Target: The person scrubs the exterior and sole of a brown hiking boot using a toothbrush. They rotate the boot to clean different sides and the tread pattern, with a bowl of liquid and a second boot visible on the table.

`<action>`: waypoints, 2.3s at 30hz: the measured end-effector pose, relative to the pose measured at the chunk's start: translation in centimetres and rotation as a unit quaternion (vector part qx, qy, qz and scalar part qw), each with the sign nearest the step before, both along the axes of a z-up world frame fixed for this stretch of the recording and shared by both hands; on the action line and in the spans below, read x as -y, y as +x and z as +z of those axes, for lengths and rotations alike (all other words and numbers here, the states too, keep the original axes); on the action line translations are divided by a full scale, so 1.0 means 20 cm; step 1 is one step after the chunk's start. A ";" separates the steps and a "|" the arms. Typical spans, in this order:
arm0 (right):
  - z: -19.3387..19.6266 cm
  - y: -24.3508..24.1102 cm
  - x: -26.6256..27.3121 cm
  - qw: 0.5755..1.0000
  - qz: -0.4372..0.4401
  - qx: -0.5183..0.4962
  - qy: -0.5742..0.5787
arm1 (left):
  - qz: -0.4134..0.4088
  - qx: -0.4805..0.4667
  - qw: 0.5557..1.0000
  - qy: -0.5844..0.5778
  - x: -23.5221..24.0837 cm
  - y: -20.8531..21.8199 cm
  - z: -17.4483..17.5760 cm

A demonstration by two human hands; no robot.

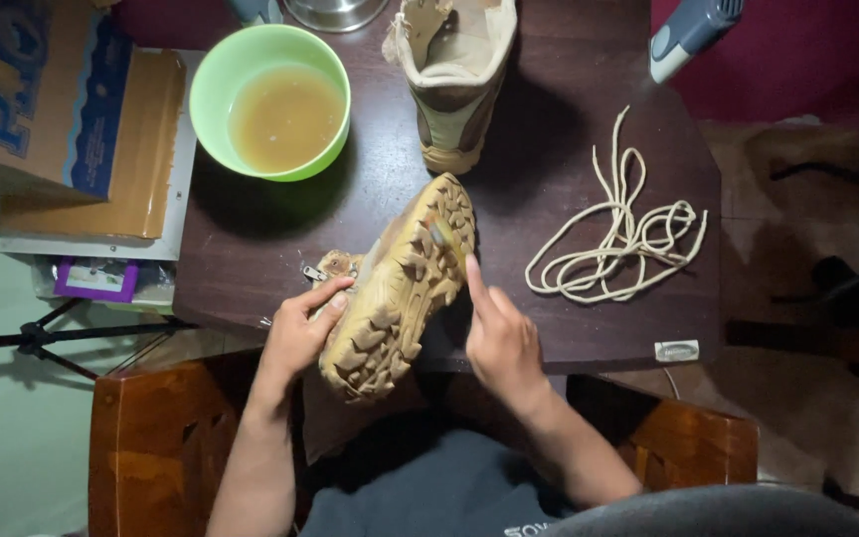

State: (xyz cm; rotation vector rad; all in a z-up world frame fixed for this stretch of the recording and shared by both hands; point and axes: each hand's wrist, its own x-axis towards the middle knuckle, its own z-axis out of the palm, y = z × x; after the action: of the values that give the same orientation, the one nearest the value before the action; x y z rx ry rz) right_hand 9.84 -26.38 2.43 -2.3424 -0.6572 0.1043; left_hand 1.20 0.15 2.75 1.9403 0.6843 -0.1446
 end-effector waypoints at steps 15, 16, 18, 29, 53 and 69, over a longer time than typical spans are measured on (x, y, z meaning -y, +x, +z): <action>-0.06 -0.02 -0.06 0.996 0.006 -0.066 -0.061 | -0.169 0.060 0.873 0.454 0.11 0.26 0.58; -0.07 -0.03 -0.05 0.996 0.002 -0.064 -0.060 | -0.172 0.063 0.872 0.455 0.07 0.33 0.53; -0.09 -0.05 -0.05 0.994 0.013 -0.056 -0.089 | -0.339 -0.044 0.848 0.404 0.00 0.46 0.41; 0.10 -0.12 0.07 0.998 -0.007 0.028 0.051 | -0.341 -0.093 0.921 0.167 -0.06 0.49 0.49; 0.24 -0.09 0.05 0.993 0.106 0.022 -0.046 | -0.278 0.005 0.960 -0.033 -0.05 0.06 0.48; 0.22 -0.17 0.10 0.969 0.236 0.068 -0.023 | -0.291 0.070 0.954 0.017 0.00 -0.07 0.46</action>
State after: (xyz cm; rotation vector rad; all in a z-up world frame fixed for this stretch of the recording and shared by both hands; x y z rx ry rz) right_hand 6.49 -28.38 6.89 -2.2051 -1.2834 0.1733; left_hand -0.21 0.11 11.98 2.1123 0.0052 -0.3551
